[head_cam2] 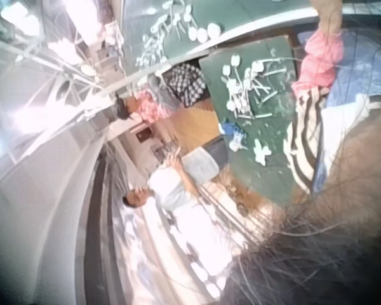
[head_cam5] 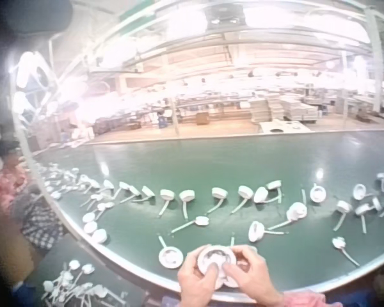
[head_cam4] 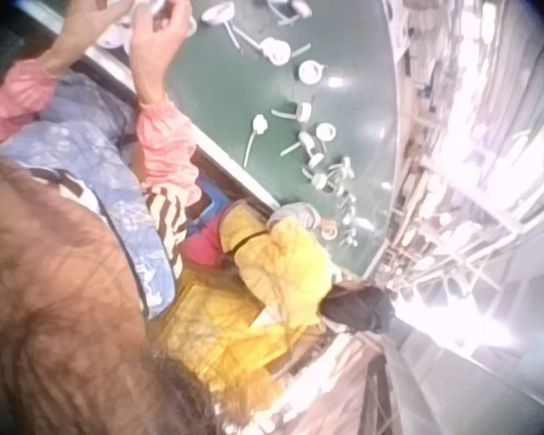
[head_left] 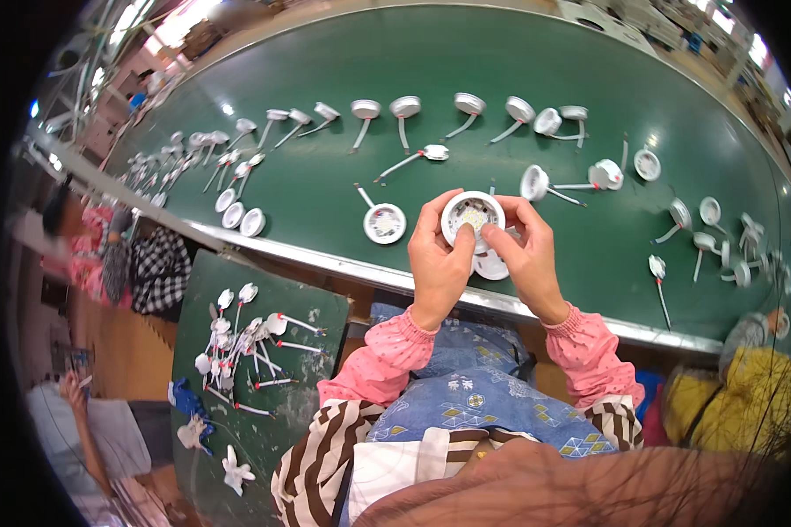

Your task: The person assembles small electrical components for LED lighting by hand, inserting circuit boards into white plastic housings.

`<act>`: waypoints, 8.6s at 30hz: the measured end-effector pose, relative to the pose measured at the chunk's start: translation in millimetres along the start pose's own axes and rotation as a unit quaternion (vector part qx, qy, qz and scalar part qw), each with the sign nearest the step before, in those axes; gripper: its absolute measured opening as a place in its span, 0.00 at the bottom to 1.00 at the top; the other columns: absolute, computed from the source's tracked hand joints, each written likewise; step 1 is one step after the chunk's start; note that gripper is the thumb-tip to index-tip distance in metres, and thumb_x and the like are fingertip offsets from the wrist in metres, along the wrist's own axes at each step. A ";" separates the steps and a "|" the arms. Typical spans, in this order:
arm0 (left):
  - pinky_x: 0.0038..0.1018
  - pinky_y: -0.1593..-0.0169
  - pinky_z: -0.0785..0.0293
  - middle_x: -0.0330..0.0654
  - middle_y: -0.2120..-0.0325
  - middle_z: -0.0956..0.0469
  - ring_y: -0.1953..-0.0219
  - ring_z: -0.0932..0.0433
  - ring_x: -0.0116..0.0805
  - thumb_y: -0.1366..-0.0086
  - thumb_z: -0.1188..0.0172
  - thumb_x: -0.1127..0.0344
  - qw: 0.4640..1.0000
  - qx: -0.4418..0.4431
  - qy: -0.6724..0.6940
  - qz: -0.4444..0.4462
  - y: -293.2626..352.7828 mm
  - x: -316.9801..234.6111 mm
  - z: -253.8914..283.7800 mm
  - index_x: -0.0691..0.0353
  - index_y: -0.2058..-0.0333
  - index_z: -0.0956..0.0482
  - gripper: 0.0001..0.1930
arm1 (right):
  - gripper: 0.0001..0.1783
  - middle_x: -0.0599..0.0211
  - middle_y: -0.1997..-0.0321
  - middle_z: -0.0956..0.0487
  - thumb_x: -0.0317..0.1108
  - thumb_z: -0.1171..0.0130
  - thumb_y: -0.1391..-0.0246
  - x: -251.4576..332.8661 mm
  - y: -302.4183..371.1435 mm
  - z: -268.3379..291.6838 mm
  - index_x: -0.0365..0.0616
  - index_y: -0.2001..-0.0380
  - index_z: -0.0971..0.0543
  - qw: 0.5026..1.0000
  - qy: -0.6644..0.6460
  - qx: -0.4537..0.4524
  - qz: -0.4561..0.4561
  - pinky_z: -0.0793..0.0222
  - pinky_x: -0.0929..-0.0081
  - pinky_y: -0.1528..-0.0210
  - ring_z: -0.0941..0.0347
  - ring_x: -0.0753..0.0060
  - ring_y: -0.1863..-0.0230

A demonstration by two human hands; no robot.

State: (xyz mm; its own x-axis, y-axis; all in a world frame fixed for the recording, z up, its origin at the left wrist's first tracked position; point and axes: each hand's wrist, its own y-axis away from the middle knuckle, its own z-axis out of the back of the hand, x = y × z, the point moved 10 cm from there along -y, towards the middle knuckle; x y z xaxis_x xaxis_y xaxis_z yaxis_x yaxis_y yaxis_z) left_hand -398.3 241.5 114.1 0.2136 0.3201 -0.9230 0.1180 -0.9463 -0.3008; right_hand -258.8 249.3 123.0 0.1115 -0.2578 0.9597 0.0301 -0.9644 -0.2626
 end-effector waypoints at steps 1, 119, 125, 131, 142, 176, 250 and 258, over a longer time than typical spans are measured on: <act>0.26 0.47 0.23 0.47 0.52 0.22 0.51 0.21 0.31 0.35 0.46 0.84 0.999 -0.029 0.000 -0.022 -4.0 -8.7 9.3 0.71 0.43 0.31 0.22 | 0.12 0.69 0.62 0.20 0.26 0.38 0.43 -5.2 -7.1 -11.8 0.35 0.55 0.23 0.999 -0.049 -0.004 -0.025 0.24 0.81 0.68 0.24 0.82 0.63; 0.24 0.53 0.23 0.45 0.58 0.19 0.58 0.20 0.27 0.33 0.40 0.78 0.895 -0.426 -0.065 -0.115 32.1 -38.8 312.2 0.71 0.53 0.27 0.11 | 0.10 0.70 0.60 0.19 0.24 0.42 0.38 -107.9 -33.4 -348.2 0.35 0.54 0.20 0.946 -0.183 0.235 -0.132 0.28 0.81 0.58 0.26 0.82 0.61; 0.25 0.51 0.23 0.45 0.57 0.20 0.56 0.20 0.28 0.32 0.42 0.79 0.891 -0.426 -0.095 -0.125 39.2 -37.1 306.4 0.71 0.53 0.27 0.10 | 0.06 0.70 0.64 0.19 0.23 0.42 0.38 -111.7 -31.1 -342.6 0.34 0.59 0.19 0.951 -0.193 0.197 -0.142 0.28 0.81 0.60 0.26 0.83 0.64; 0.25 0.50 0.24 0.46 0.57 0.20 0.56 0.20 0.28 0.32 0.42 0.79 0.894 -0.419 -0.097 -0.127 41.2 -35.5 305.6 0.71 0.53 0.27 0.10 | 0.06 0.69 0.65 0.18 0.21 0.43 0.39 -119.6 -29.8 -342.9 0.34 0.61 0.19 0.961 -0.175 0.186 -0.101 0.28 0.79 0.62 0.26 0.82 0.65; 0.23 0.53 0.22 0.45 0.59 0.19 0.58 0.19 0.28 0.34 0.39 0.78 0.886 -0.450 -0.041 -0.109 43.8 -27.8 321.9 0.71 0.54 0.26 0.11 | 0.15 0.68 0.56 0.20 0.22 0.45 0.39 -112.8 -23.9 -346.9 0.36 0.50 0.21 0.940 -0.140 0.283 -0.132 0.29 0.79 0.55 0.27 0.81 0.59; 0.24 0.52 0.24 0.44 0.57 0.20 0.56 0.21 0.27 0.33 0.40 0.78 0.902 -0.418 -0.025 -0.104 49.6 -27.9 307.5 0.70 0.52 0.27 0.12 | 0.11 0.68 0.62 0.25 0.24 0.38 0.46 -95.3 -28.3 -332.3 0.37 0.58 0.18 0.964 -0.087 0.249 -0.041 0.31 0.76 0.62 0.29 0.78 0.65; 0.26 0.55 0.22 0.45 0.58 0.18 0.58 0.19 0.31 0.39 0.45 0.78 0.924 -0.352 -0.146 -0.036 39.1 -24.7 307.3 0.72 0.52 0.21 0.16 | 0.11 0.63 0.60 0.20 0.25 0.40 0.41 -114.5 -15.5 -315.2 0.34 0.57 0.26 0.959 -0.069 0.252 -0.112 0.26 0.81 0.75 0.22 0.81 0.69; 0.24 0.56 0.21 0.45 0.59 0.18 0.59 0.19 0.28 0.36 0.43 0.77 0.933 -0.349 -0.073 -0.038 39.2 -20.7 305.9 0.75 0.50 0.24 0.16 | 0.11 0.63 0.60 0.20 0.25 0.40 0.40 -113.6 -14.7 -316.4 0.34 0.56 0.26 0.965 -0.074 0.228 -0.104 0.26 0.81 0.76 0.21 0.79 0.68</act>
State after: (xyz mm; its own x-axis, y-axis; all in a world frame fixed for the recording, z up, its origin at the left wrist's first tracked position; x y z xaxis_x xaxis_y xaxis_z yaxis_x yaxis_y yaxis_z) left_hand -694.7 184.1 48.0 0.0515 0.3270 -0.9436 0.7416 -0.6454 -0.1832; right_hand -586.2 274.3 49.4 0.1956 -0.0178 0.9805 0.4976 -0.8598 -0.1149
